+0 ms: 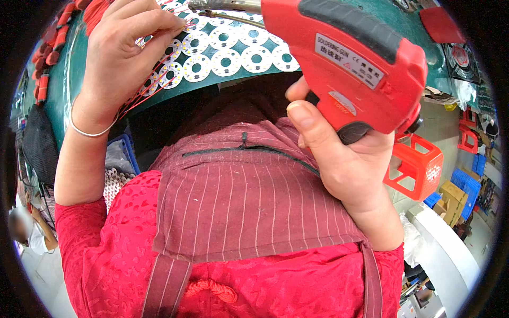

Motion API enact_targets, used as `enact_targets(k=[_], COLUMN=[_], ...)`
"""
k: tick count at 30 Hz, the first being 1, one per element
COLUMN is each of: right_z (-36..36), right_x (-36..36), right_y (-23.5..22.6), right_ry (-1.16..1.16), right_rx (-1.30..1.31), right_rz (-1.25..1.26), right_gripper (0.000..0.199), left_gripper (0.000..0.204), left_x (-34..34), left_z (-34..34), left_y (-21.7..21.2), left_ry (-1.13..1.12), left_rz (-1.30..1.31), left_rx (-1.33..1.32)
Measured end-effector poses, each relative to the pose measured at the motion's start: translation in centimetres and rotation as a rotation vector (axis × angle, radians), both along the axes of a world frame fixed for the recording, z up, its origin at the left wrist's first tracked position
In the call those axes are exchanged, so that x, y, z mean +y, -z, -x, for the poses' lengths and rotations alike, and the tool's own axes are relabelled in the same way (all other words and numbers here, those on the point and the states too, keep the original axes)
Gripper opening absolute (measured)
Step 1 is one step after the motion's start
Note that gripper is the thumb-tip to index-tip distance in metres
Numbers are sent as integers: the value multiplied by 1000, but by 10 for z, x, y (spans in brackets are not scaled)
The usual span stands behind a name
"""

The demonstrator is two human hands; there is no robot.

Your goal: Applying adhesive to secure wires on an array of circular components.

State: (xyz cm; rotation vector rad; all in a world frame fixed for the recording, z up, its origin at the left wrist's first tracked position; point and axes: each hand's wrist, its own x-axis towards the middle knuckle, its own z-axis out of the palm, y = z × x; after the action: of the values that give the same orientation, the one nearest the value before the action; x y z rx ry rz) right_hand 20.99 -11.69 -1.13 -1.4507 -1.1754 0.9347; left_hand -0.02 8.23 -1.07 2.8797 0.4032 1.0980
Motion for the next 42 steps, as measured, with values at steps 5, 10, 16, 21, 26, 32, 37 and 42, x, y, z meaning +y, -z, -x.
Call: enact_targets(k=[5,10,16,21,26,32,37,42], right_z=[0,10,4,4,7,10,7,5], right_x=[2,6,3,2,4,7,2,3], right_y=[0,-2,3,2,0,-4,3,4], right_ry=[-19,37,-3,23,50,34,41,6], right_rx=[0,23,15,-5,43,33,31,25], right_rz=[20,-34,-11,34,-46,-40,-3,-12], right_gripper=[27,26,21,20,20,14,9,15], left_gripper=[15,13,12,12,14,14,14,13], left_x=[0,-2,-4,-1,0,1,-4,-2], left_z=[1,0,0,1,1,2,1,2], left_y=[1,-3,-4,-3,0,1,0,1], left_ry=[2,-23,-23,-32,-20,-24,-42,-35], left_rz=[16,-4,17,12,47,7,31,61], left_rx=[-9,35,26,42,29,24,8,21])
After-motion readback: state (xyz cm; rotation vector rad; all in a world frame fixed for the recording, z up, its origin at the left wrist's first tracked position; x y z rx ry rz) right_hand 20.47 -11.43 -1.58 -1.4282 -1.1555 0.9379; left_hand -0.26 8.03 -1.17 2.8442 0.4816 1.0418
